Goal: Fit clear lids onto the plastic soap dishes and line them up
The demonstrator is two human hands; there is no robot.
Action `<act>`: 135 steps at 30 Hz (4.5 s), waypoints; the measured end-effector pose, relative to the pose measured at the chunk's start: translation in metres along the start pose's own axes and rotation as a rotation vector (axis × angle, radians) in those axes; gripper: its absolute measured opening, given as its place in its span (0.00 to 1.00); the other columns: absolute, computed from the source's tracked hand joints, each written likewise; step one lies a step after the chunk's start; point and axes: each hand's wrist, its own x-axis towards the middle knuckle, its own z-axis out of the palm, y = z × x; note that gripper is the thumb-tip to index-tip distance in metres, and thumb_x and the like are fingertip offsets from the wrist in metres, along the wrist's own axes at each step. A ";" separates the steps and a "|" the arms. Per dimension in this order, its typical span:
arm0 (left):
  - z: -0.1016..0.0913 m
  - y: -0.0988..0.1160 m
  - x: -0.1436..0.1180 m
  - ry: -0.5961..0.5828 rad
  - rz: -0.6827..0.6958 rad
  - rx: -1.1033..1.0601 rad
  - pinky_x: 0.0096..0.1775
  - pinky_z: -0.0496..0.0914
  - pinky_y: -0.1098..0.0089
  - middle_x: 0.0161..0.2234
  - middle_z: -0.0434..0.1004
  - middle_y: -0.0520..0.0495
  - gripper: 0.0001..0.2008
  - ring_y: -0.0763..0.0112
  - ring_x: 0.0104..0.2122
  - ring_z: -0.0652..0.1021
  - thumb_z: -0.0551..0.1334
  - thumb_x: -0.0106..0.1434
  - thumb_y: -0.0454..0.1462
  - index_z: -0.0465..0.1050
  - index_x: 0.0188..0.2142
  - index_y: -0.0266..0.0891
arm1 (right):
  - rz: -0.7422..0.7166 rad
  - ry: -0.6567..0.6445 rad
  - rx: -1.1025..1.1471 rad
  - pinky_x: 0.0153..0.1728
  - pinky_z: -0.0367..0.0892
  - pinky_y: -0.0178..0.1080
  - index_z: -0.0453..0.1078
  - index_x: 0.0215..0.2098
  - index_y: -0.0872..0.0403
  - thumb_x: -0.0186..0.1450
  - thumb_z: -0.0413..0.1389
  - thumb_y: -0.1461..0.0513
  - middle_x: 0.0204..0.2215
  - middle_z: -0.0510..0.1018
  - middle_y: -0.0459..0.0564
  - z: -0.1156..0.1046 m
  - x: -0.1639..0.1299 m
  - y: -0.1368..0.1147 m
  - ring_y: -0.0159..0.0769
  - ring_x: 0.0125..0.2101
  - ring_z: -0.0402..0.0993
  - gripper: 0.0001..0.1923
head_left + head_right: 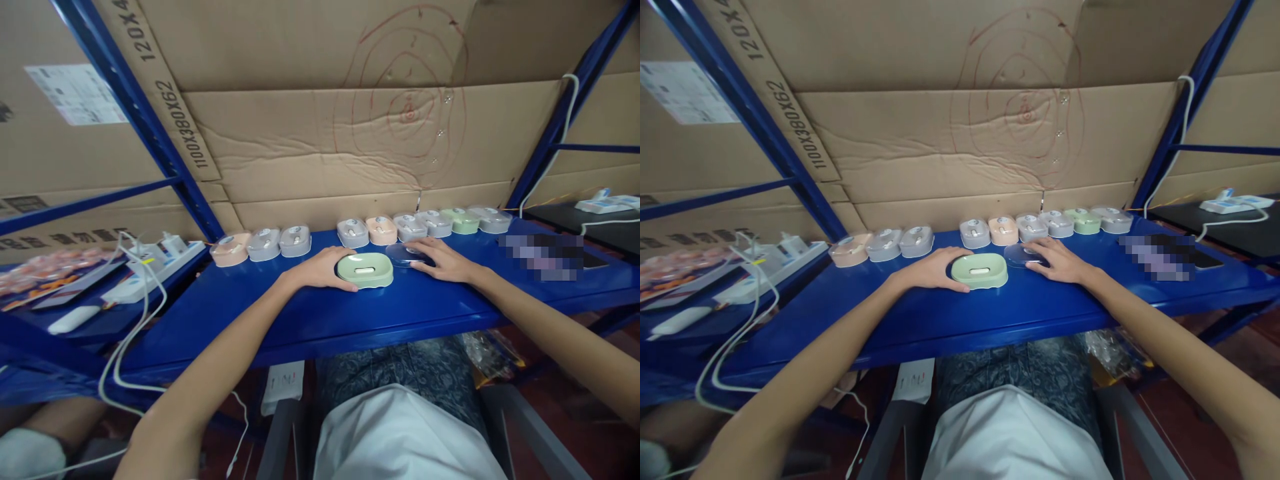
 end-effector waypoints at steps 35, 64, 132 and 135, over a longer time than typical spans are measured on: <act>0.006 0.012 0.003 0.033 0.054 0.055 0.61 0.69 0.48 0.61 0.78 0.37 0.42 0.41 0.59 0.77 0.76 0.58 0.56 0.70 0.66 0.40 | -0.305 0.012 0.005 0.61 0.72 0.65 0.59 0.76 0.51 0.72 0.59 0.40 0.66 0.74 0.64 0.037 0.066 -0.101 0.63 0.61 0.75 0.42; 0.007 0.009 0.003 -0.006 -0.038 0.020 0.61 0.68 0.47 0.63 0.76 0.36 0.47 0.40 0.60 0.75 0.76 0.55 0.54 0.66 0.70 0.43 | -0.230 0.098 0.245 0.58 0.76 0.58 0.79 0.60 0.49 0.71 0.64 0.43 0.55 0.83 0.58 0.043 0.065 -0.097 0.53 0.54 0.81 0.27; -0.029 -0.039 -0.010 -0.159 -0.150 0.079 0.50 0.73 0.60 0.51 0.78 0.41 0.46 0.54 0.47 0.79 0.73 0.54 0.62 0.71 0.65 0.42 | -0.527 0.012 0.088 0.58 0.69 0.59 0.71 0.62 0.55 0.71 0.61 0.43 0.56 0.78 0.64 0.029 0.047 -0.129 0.56 0.55 0.73 0.31; -0.031 -0.036 -0.011 -0.173 -0.165 0.080 0.52 0.73 0.60 0.52 0.78 0.40 0.47 0.52 0.48 0.78 0.73 0.53 0.63 0.71 0.65 0.41 | -0.535 0.015 0.101 0.58 0.69 0.58 0.70 0.63 0.55 0.71 0.62 0.44 0.56 0.78 0.64 0.030 0.048 -0.128 0.56 0.54 0.73 0.32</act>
